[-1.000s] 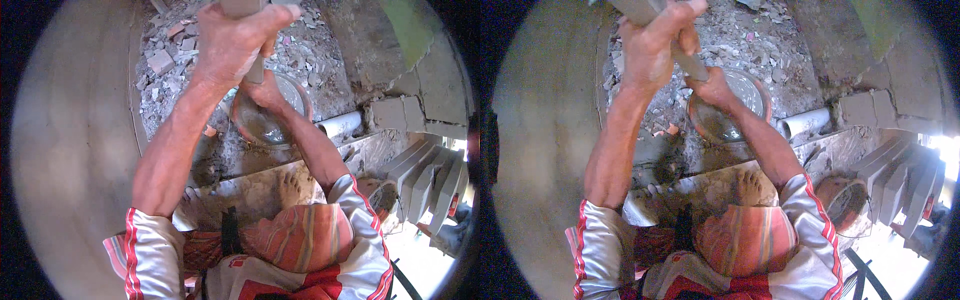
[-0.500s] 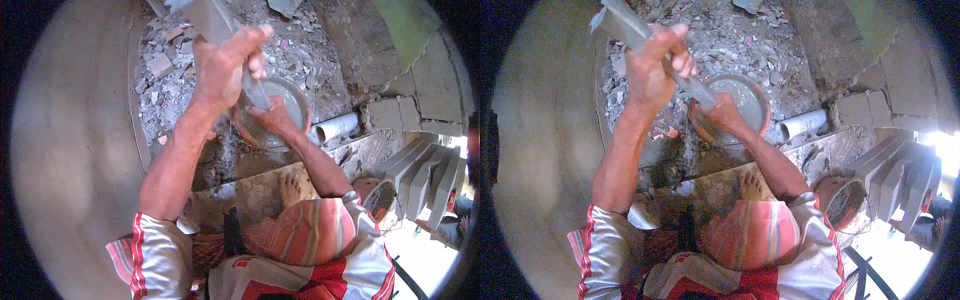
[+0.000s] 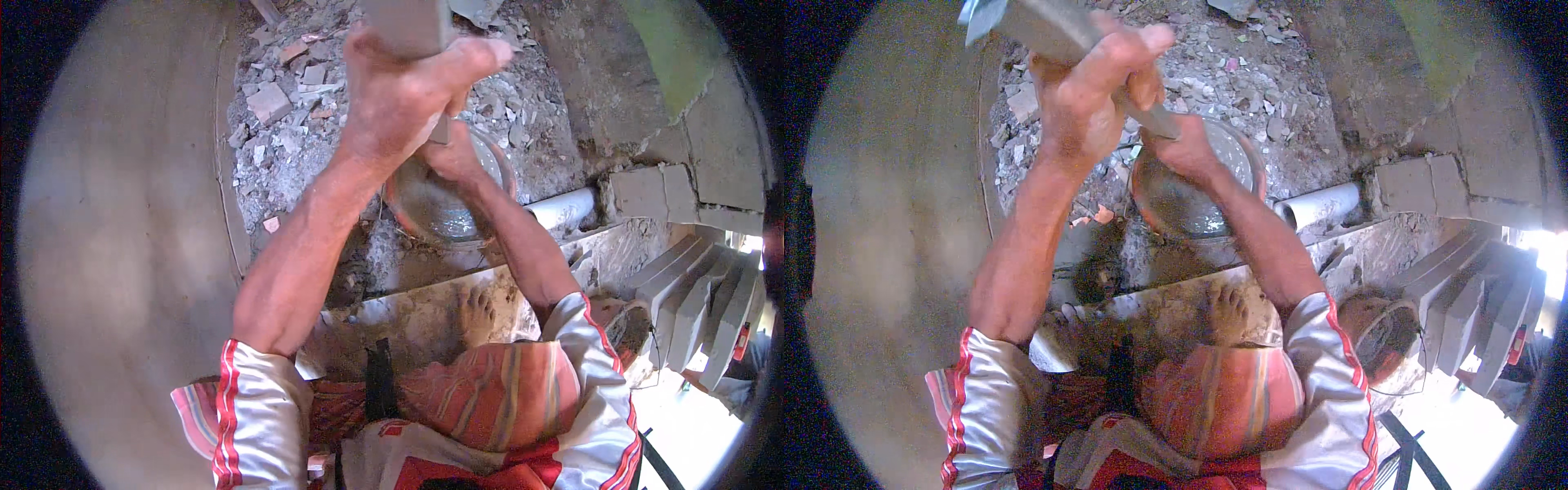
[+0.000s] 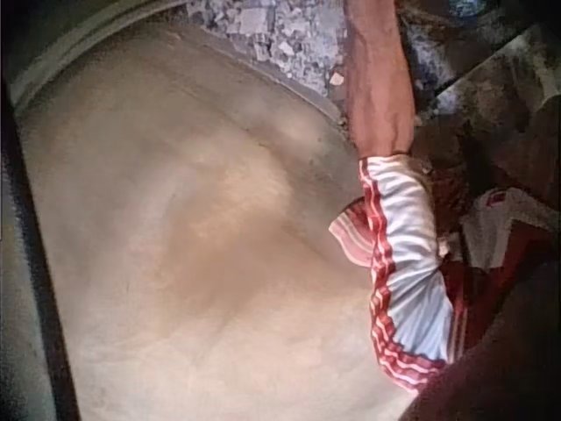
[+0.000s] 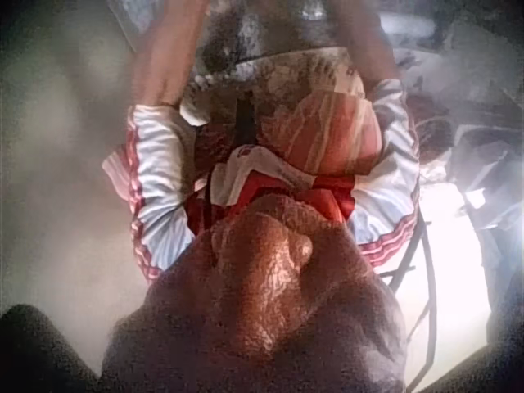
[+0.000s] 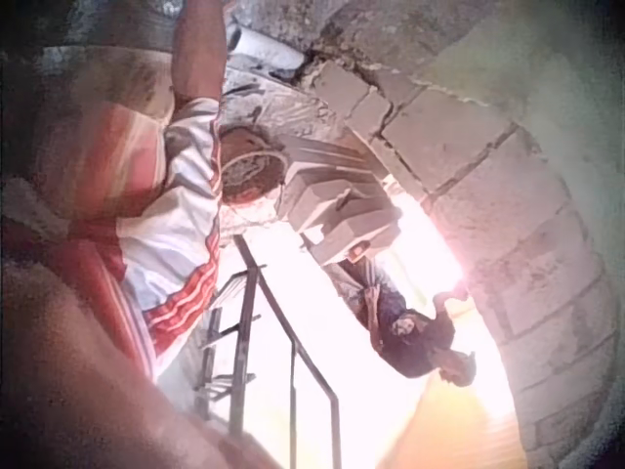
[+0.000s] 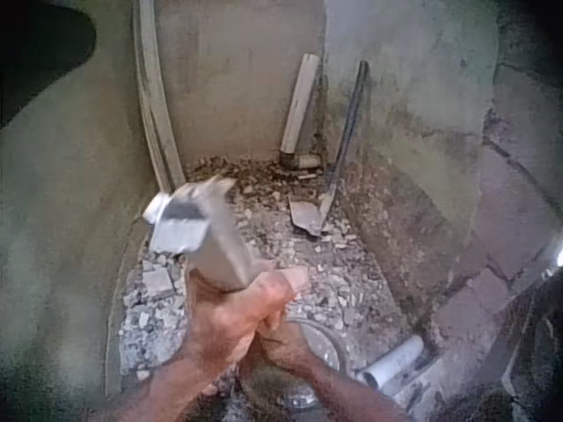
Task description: The person mixes cement in a bucket using a metal pole, measures a floor area with a tape measure, and applies mortar to a surface with a trowel.
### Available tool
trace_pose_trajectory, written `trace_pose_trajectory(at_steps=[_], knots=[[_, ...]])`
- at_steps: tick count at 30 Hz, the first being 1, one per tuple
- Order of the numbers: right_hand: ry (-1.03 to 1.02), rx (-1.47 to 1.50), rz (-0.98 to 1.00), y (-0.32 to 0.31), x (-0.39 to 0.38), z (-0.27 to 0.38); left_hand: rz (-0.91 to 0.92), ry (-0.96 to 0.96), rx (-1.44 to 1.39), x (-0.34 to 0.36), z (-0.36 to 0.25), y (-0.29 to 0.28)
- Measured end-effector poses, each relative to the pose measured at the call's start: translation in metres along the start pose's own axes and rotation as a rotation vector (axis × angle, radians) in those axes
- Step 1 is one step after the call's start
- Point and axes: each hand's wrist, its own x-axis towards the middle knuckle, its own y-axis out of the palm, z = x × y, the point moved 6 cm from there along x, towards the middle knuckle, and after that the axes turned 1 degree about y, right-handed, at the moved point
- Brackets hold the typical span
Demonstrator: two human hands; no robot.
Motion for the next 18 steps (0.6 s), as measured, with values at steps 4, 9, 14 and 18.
trace_pose_trajectory(at_steps=[4,9,14,18], knots=[[-0.140,-0.212,-0.046,-0.017,-0.012,0.001,-0.010,0.057,0.009,-0.013,0.012,-0.001],[0.227,-0.149,0.029,-0.014,-0.046,-0.011,0.002,-0.112,-0.244,-0.023,0.029,-0.008],[0.265,-0.173,0.014,0.007,-0.052,0.008,-0.120,-0.280,-0.241,-0.013,0.006,-0.016],[0.209,0.010,0.030,0.013,-0.033,0.060,-0.037,-0.116,-0.104,0.020,-0.060,-0.004]])
